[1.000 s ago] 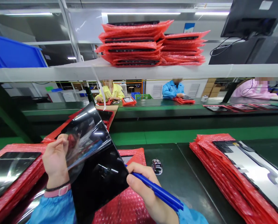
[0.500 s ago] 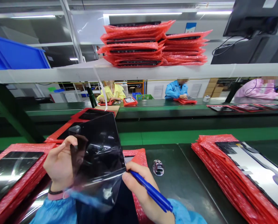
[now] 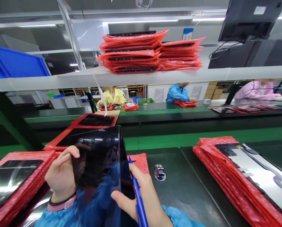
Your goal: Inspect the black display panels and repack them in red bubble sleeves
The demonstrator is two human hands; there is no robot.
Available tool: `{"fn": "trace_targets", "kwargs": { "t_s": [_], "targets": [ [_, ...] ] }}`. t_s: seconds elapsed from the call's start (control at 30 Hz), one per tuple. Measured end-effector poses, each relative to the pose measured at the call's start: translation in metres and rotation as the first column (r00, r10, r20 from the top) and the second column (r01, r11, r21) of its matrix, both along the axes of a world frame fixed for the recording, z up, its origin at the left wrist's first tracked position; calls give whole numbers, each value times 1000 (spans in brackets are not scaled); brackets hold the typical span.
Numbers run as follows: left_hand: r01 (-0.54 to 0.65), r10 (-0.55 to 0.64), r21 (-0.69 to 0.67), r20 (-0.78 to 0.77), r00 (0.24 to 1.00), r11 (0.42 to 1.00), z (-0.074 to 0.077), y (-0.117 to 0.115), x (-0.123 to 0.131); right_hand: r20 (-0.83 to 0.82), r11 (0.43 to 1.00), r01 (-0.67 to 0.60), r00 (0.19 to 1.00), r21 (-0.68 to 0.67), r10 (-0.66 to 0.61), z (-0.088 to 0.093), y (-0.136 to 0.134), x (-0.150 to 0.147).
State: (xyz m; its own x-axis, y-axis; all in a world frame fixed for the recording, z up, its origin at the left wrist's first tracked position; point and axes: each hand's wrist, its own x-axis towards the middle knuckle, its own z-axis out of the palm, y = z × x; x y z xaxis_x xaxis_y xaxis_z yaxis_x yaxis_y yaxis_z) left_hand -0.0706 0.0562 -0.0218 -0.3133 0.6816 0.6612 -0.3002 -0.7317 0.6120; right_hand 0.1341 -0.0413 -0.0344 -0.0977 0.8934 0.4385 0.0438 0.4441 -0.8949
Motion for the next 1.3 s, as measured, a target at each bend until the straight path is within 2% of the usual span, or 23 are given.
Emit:
{"fn": "trace_targets", "kwargs": {
  "t_s": [0.07, 0.13, 0.23, 0.3, 0.37, 0.47, 0.57, 0.6, 0.73, 0.93, 1.0, 1.13, 1.23, 1.3],
  "targets": [
    [5, -4, 9, -19, 1000, 1000, 1, -1, 1, 61, 994, 91, 994, 56, -95, -8, 0, 1],
    [20, -21, -20, -58, 998, 1000, 3, -2, 1, 140, 964, 213, 962, 158, -235, -18, -1, 1],
    [-18, 21, 21, -128, 992, 1000, 4, -2, 0, 240, 867, 305, 876, 395, -418, -25, -4, 2],
    [-76, 96, 136, -147, 984, 988, 2, -2, -1, 277, 750, 253, 819, 611, -502, -24, -6, 3],
    [-112, 152, 241, -153, 976, 964, -1, -2, -1, 297, 644, 165, 784, 747, -545, -20, -5, 5],
    [-84, 134, 248, -195, 972, 965, -2, -5, -1, 299, 579, 107, 771, 809, -561, -15, 1, 9],
    [-64, 105, 187, -218, 970, 980, 2, -10, 1, 230, 458, 86, 775, 885, -588, -17, 9, 11],
    [-70, 110, 183, -220, 969, 981, 4, -12, 1, 208, 436, 92, 778, 895, -592, -19, 11, 11],
    [-69, 127, 221, -261, 957, 973, 7, -16, 1, 145, 454, 191, 782, 871, -607, -23, 11, 10],
    [-39, 147, 280, -378, 914, 959, -3, -22, 4, -67, 346, 367, 764, 864, -642, -30, 9, 13],
    [-18, 151, 299, -427, 892, 954, -8, -25, 5, -67, 314, 350, 754, 882, -654, -31, 9, 16],
    [20, 161, 319, -530, 832, 947, -15, -31, 4, -8, 328, 287, 764, 900, -645, -29, 6, 22],
    [89, 118, 313, -584, 803, 945, -16, -35, 5, -10, 294, 284, 734, 913, -679, -32, 1, 35],
    [148, 67, 297, -608, 791, 943, -16, -39, 7, 49, 314, 226, 736, 922, -675, -39, -3, 47]
  ]
}}
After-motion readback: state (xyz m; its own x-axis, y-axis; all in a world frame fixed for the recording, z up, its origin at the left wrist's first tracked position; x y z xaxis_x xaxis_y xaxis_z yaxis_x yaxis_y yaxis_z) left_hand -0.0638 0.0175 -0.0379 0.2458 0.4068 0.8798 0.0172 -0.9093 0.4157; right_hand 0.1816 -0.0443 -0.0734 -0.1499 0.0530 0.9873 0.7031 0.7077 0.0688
